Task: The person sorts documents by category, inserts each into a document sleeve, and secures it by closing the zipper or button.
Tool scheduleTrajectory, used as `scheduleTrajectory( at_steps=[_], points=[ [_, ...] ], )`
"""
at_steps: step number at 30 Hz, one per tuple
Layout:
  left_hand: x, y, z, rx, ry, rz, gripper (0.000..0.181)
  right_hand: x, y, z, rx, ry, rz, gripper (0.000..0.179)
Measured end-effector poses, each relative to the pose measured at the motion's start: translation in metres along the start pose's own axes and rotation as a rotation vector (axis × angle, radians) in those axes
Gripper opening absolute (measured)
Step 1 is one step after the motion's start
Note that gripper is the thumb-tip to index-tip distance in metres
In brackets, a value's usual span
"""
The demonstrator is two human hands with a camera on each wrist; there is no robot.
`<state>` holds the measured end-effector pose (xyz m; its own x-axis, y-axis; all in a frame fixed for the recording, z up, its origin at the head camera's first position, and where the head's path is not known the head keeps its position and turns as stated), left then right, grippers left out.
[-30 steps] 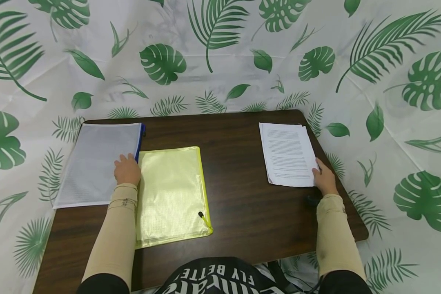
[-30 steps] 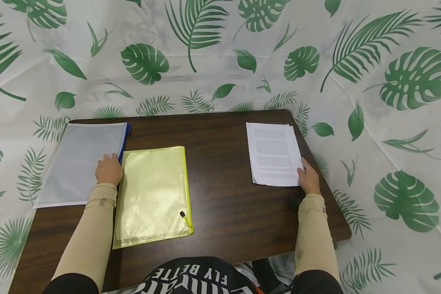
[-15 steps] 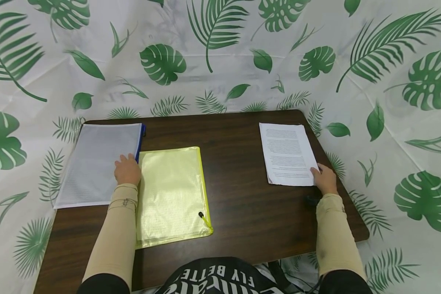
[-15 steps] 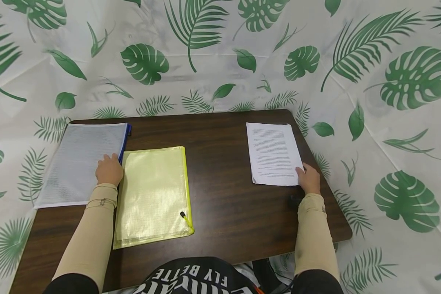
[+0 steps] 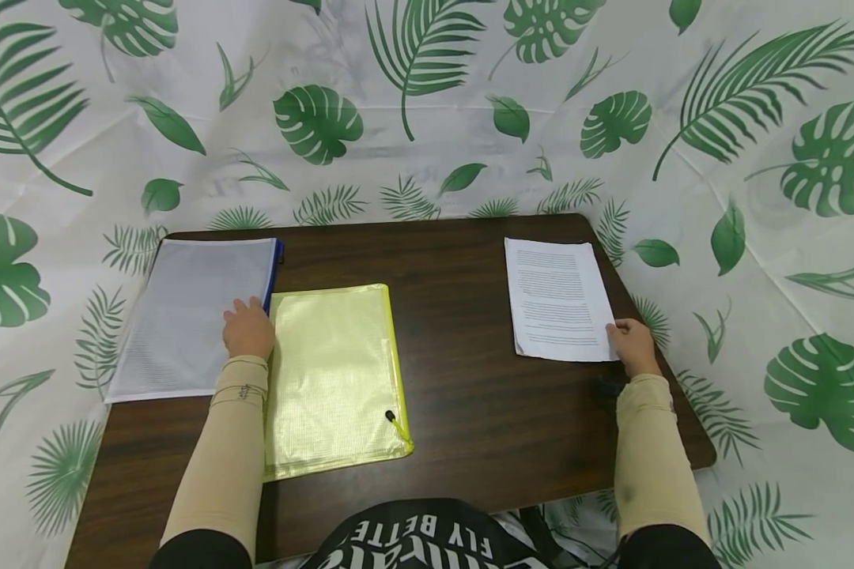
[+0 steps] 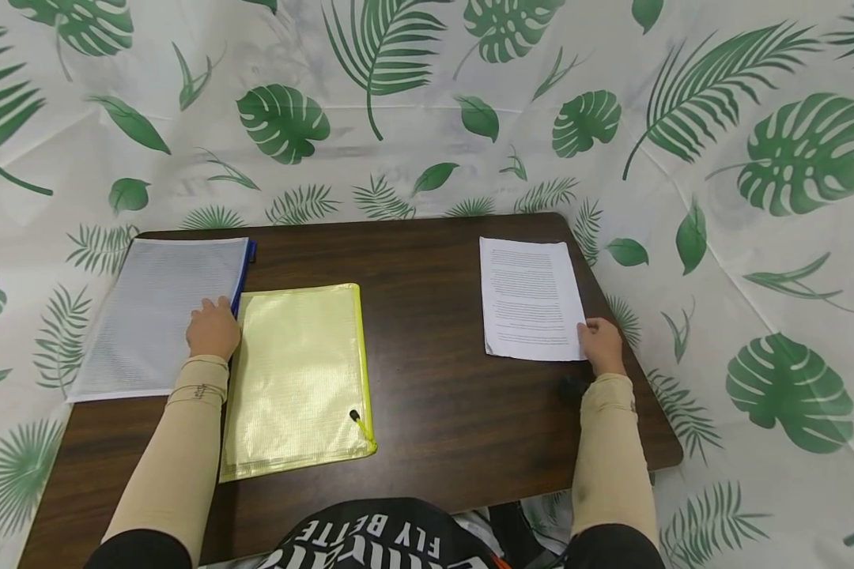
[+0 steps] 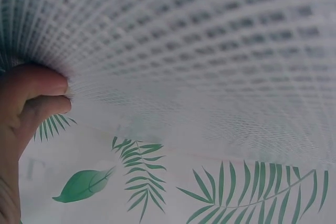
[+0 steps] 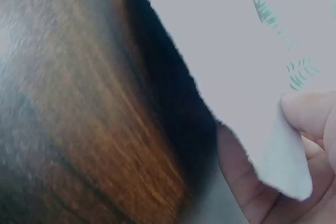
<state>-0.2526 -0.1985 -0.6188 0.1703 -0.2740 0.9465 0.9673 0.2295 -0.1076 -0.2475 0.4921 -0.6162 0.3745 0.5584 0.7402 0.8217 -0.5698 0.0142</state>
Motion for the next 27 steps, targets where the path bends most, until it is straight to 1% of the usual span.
scheduleTrajectory(
  at_steps=[6,9,12,15,21,27],
  points=[
    [-0.0032,-0.0006,-0.0001,-0.003,-0.006,-0.024,0.05,-0.0019,-0.001,0.0039,-0.062,-0.013,-0.035,0.052],
    [-0.0034,-0.0003,0.0003,-0.003,-0.005,-0.02,0.05,-0.0023,-0.0015,0.0052,-0.077,-0.026,-0.06,0.053],
    [-0.0021,0.0,0.0014,0.0,0.001,-0.015,0.05,-0.001,-0.0009,0.0053,-0.102,-0.063,-0.08,0.054],
    [-0.0012,0.0002,0.0024,-0.003,-0.004,-0.007,0.05,0.0003,-0.0003,0.0056,-0.154,-0.145,-0.103,0.055],
    [-0.0021,-0.0014,0.0017,-0.001,-0.003,0.0,0.05,0.0015,-0.002,0.0081,-0.274,-0.35,-0.168,0.06],
    [-0.0009,-0.0019,-0.0005,0.012,0.025,0.002,0.05,0.0008,-0.0019,0.0085,-0.326,-0.508,-0.23,0.066]
  ],
)
Point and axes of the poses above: each hand's wrist, its own y-axis away from the middle knuckle, its own x-axis out of the back of the hand, z = x × y, the point moved 1 cm from there along -y, towards the middle knuckle, and after that the axes turned 15 degrees about z, right-handed, at the moved point
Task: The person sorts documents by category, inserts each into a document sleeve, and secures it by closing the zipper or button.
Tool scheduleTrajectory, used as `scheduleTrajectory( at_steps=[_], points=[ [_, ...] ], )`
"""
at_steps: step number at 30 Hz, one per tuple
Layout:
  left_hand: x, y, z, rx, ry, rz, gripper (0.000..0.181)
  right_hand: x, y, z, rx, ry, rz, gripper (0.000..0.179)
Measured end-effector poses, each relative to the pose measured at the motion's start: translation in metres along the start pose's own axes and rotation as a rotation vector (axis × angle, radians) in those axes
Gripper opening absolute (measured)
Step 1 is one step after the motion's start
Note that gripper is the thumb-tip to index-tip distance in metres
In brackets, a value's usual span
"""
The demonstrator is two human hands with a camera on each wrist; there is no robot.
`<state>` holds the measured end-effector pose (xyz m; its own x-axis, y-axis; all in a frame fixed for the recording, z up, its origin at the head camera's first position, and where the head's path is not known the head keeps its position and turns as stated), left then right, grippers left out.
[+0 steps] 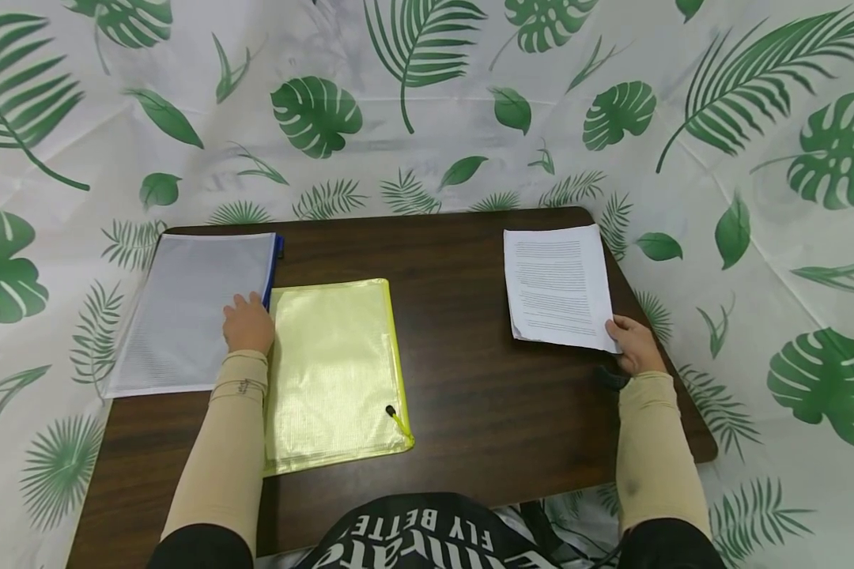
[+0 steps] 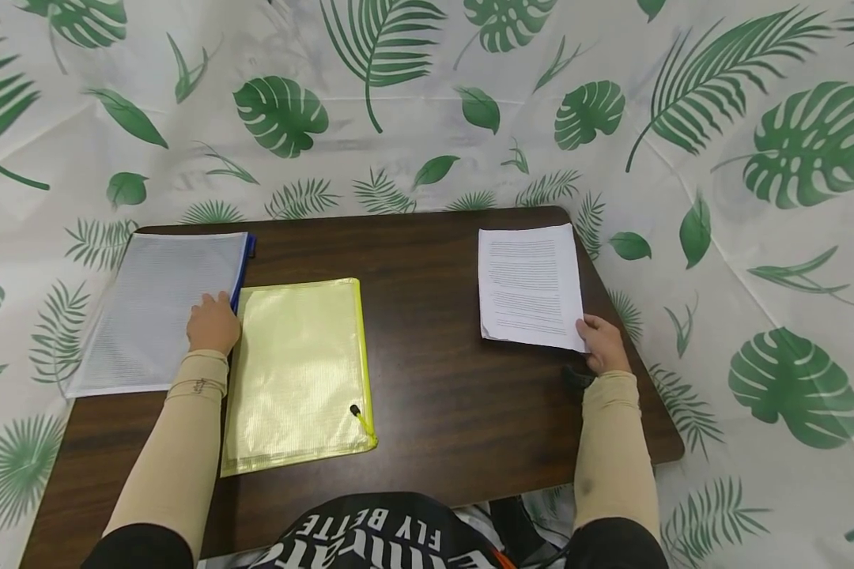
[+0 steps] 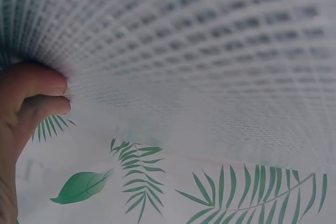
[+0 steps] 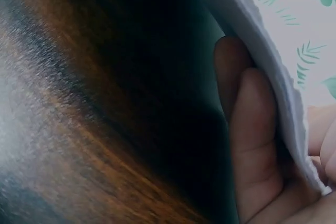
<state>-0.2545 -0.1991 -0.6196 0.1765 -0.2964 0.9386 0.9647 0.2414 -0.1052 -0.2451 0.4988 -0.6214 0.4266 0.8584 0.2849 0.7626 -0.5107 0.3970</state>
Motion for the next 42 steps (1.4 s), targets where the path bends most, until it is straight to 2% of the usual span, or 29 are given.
scheduleTrajectory(
  at_steps=[5,10,13,26,35,39,42],
  points=[
    [0.003,-0.002,-0.001,-0.004,0.013,-0.022,0.05,-0.004,0.004,-0.001,-0.034,-0.043,-0.038,0.066],
    [0.004,-0.004,-0.003,-0.008,0.029,-0.037,0.051,-0.012,0.006,-0.003,-0.074,-0.198,-0.116,0.065],
    [0.003,-0.005,-0.003,0.0,0.043,-0.034,0.049,-0.017,0.005,-0.004,-0.087,-0.246,-0.15,0.064],
    [0.005,-0.006,-0.003,0.0,0.056,-0.054,0.05,-0.039,0.011,-0.008,-0.077,-0.24,-0.214,0.064],
    [0.005,-0.008,-0.004,-0.001,0.052,-0.05,0.051,-0.042,0.014,-0.009,-0.069,-0.213,-0.219,0.057],
    [0.006,-0.009,-0.003,0.013,0.052,-0.064,0.052,-0.044,0.012,-0.008,-0.08,-0.206,-0.209,0.06],
    [0.008,-0.009,-0.001,0.024,0.054,-0.086,0.054,-0.048,0.012,-0.008,-0.076,-0.22,-0.221,0.055]
  ],
)
Point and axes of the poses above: each hand's wrist, its own y-axis away from the middle knuckle, its own x-axis out of the back of the hand, z = x × y, the point moved 1 cm from there along -y, towards the middle knuckle, and after that the axes turned 15 degrees about z, right-handed, at the moved point
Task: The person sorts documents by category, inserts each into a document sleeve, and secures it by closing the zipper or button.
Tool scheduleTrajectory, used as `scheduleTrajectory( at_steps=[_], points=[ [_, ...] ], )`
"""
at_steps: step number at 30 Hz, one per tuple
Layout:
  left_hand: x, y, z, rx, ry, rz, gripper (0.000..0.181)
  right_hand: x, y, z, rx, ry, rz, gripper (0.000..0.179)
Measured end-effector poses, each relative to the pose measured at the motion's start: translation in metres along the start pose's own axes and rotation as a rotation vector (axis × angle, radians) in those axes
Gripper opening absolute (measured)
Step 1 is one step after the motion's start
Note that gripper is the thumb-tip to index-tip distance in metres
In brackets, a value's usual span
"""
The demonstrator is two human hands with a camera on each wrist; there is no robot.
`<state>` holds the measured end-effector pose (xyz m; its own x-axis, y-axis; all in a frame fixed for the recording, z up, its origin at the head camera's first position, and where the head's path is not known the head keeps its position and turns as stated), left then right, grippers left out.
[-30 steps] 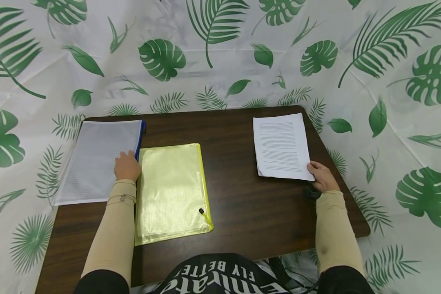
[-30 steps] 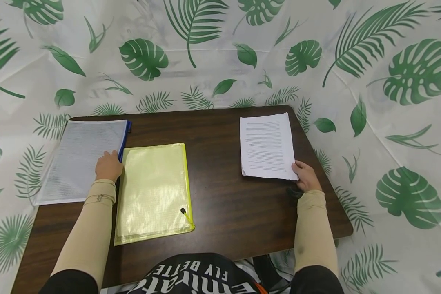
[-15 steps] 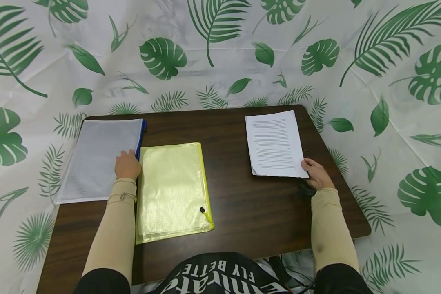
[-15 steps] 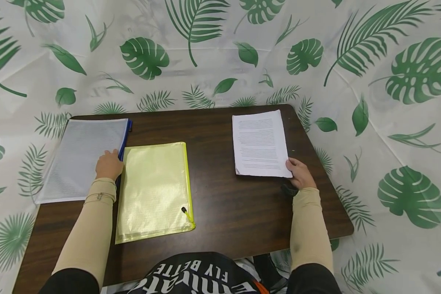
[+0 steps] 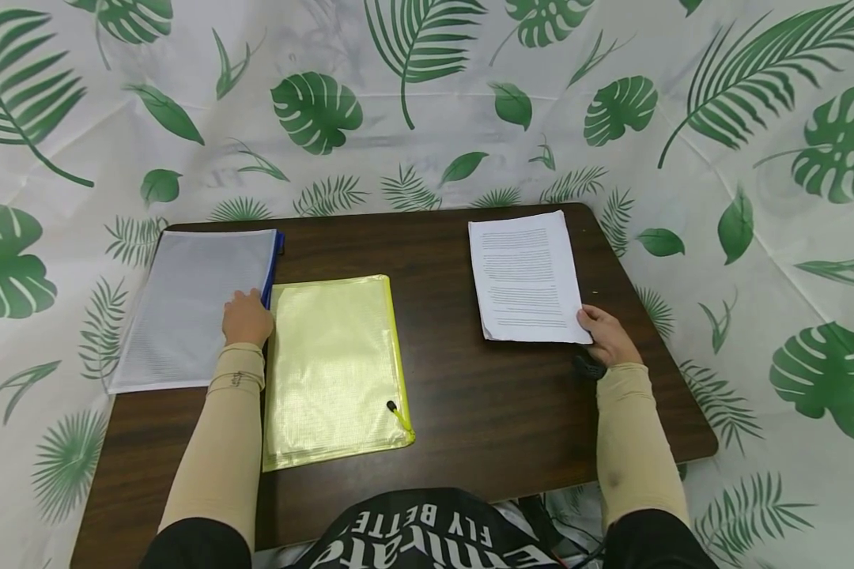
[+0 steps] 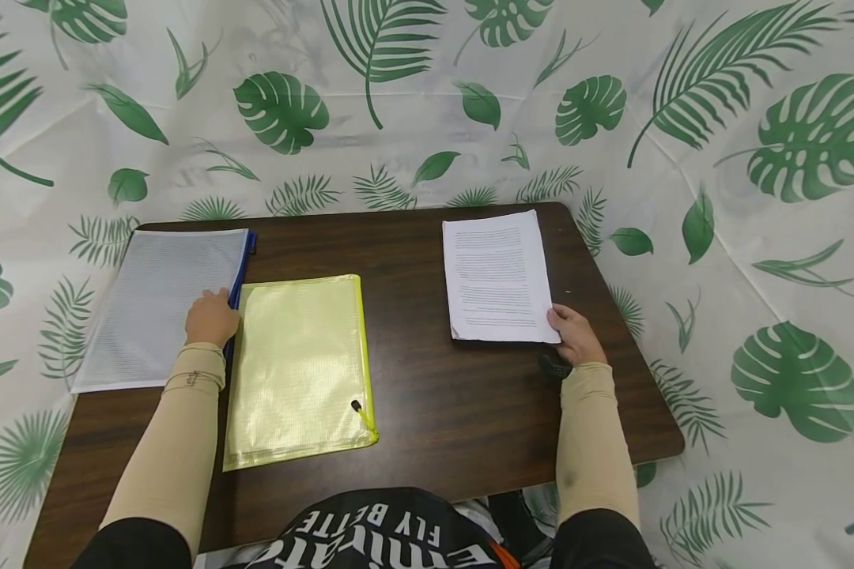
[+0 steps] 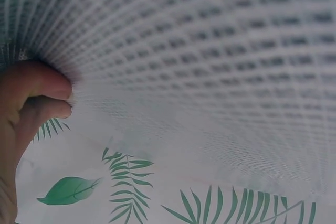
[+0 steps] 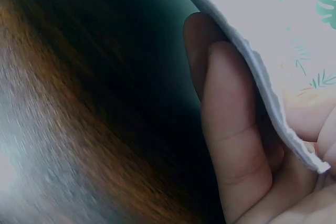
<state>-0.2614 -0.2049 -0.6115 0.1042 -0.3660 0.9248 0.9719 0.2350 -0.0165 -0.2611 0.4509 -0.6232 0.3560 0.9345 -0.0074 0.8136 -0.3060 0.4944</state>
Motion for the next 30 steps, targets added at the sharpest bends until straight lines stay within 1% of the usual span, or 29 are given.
scheduleTrajectory(
  at_steps=[3,5,8,12,15,18,19,25,30],
  points=[
    [0.001,0.0,0.0,0.006,-0.003,-0.023,0.056,-0.004,0.001,0.001,0.011,-0.013,-0.017,0.044],
    [0.001,-0.001,-0.001,0.009,-0.003,-0.034,0.057,-0.005,0.001,0.002,0.017,-0.026,-0.027,0.043],
    [0.0,-0.001,-0.001,0.009,-0.004,-0.025,0.057,-0.009,0.001,0.004,0.024,-0.015,-0.032,0.052],
    [-0.002,-0.001,0.001,0.007,0.016,0.01,0.056,-0.016,0.0,0.005,0.043,0.005,-0.037,0.063],
    [-0.005,-0.001,0.004,0.021,0.033,0.015,0.056,-0.02,0.0,0.006,0.053,0.019,-0.036,0.062],
    [-0.008,0.0,0.008,0.032,0.025,0.017,0.056,-0.02,0.0,0.005,0.055,0.039,-0.043,0.061],
    [-0.009,0.0,0.009,0.031,0.021,0.022,0.056,-0.02,0.001,0.004,0.053,0.042,-0.042,0.061],
    [-0.01,0.004,0.017,-0.023,-0.01,0.052,0.054,-0.02,0.002,0.003,0.048,0.038,-0.036,0.06],
    [-0.011,0.008,0.022,-0.005,-0.002,0.053,0.052,-0.019,0.002,0.002,0.038,0.042,-0.03,0.06]
  ],
)
Point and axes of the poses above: each hand's wrist, its own y-axis away from the middle knuckle, its own x-axis out of the back of the hand, z = x × y, the point moved 1 cm from there along -y, towards the middle knuckle, and after that the axes turned 15 degrees about z, right-handed, at the moved point
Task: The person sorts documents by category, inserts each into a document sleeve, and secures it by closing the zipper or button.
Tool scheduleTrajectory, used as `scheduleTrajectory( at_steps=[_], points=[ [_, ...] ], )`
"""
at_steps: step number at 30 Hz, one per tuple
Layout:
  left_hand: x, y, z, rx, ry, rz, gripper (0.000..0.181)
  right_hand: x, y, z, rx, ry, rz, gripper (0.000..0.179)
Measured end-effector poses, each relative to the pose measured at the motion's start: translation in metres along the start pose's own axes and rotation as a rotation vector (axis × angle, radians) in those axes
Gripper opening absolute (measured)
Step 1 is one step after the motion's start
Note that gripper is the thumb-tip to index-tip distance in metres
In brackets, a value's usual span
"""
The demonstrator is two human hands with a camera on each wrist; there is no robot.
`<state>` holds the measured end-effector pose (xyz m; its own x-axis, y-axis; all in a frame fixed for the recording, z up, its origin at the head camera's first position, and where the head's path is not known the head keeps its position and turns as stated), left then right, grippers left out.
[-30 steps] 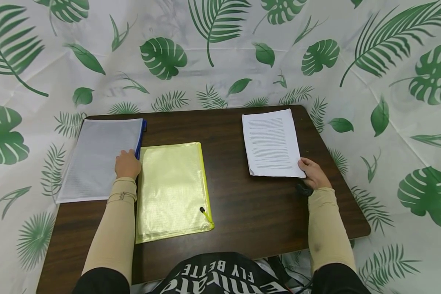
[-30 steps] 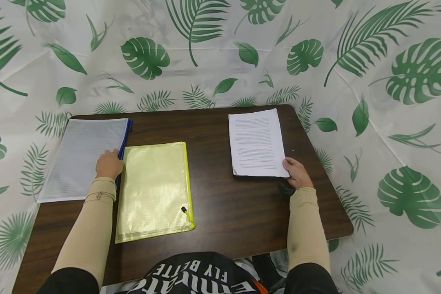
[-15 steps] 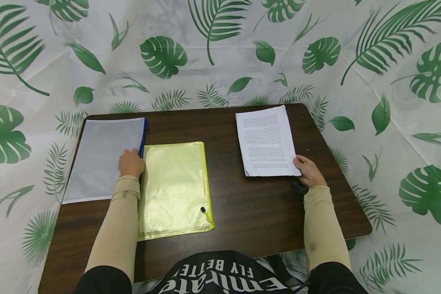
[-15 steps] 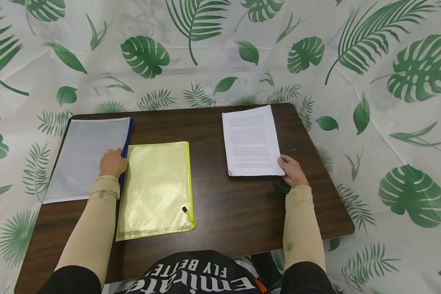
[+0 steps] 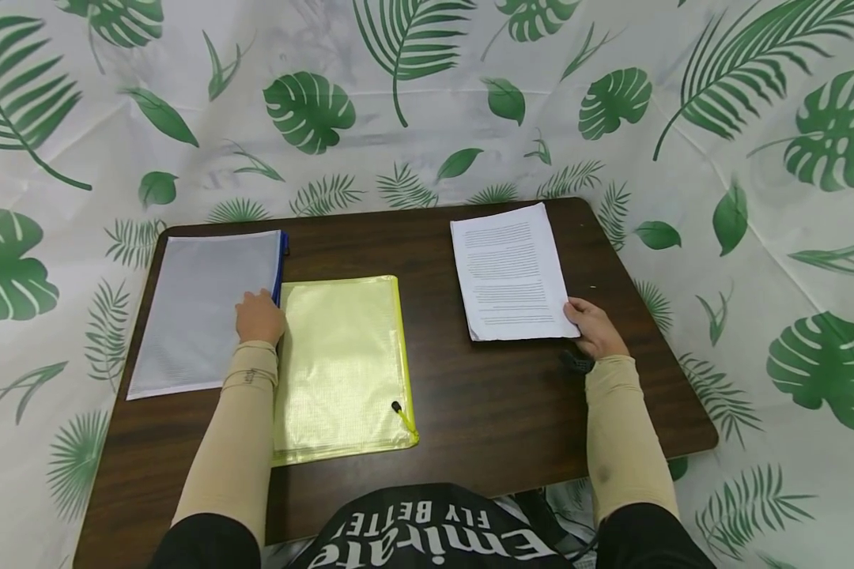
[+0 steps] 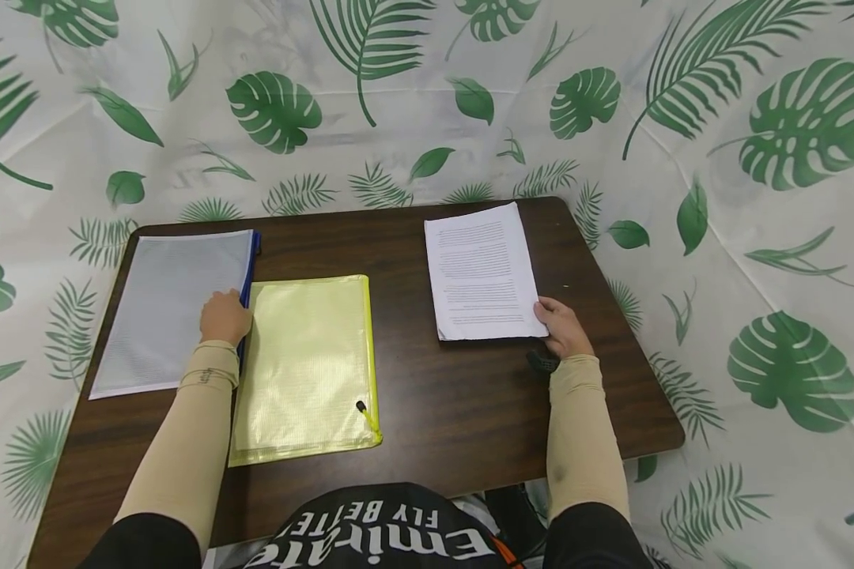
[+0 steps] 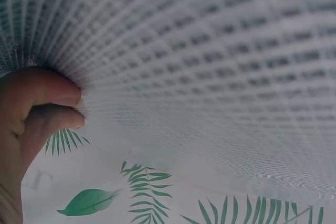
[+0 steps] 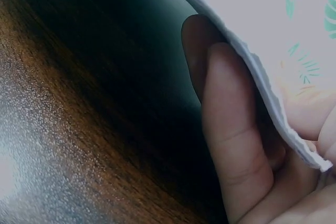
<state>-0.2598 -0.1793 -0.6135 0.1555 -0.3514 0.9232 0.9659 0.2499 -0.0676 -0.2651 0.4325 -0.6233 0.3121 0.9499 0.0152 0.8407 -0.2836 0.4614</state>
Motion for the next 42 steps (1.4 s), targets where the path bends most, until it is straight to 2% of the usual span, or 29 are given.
scheduleTrajectory(
  at_steps=[9,16,24,29,33,42],
  points=[
    [0.0,0.003,0.007,0.025,-0.012,0.0,0.051,-0.001,-0.001,0.001,0.005,0.001,0.008,0.059],
    [0.001,0.006,0.015,0.065,-0.011,-0.002,0.049,-0.004,-0.002,0.003,0.042,0.036,-0.003,0.058],
    [-0.003,0.005,0.016,0.071,-0.023,-0.013,0.048,-0.009,-0.007,0.009,0.058,0.035,0.003,0.058],
    [-0.007,0.005,0.017,0.053,-0.03,-0.017,0.047,-0.017,0.002,0.002,0.044,0.022,-0.017,0.055],
    [-0.007,0.005,0.017,0.071,0.002,-0.02,0.047,-0.02,0.009,-0.003,0.021,0.038,-0.02,0.055],
    [-0.005,0.004,0.018,0.08,-0.001,-0.035,0.049,-0.019,-0.002,0.007,0.044,0.048,-0.003,0.056]
  ],
)
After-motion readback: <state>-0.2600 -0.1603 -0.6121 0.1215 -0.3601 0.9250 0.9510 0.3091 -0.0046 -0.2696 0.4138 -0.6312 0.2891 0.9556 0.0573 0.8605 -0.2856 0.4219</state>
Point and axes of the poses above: each hand's wrist, its own y-axis away from the middle knuckle, its own x-axis out of the back of the hand, z = x × y, the point moved 1 cm from there along -y, towards the middle knuckle, and after that the axes turned 15 degrees about z, right-handed, at the moved point
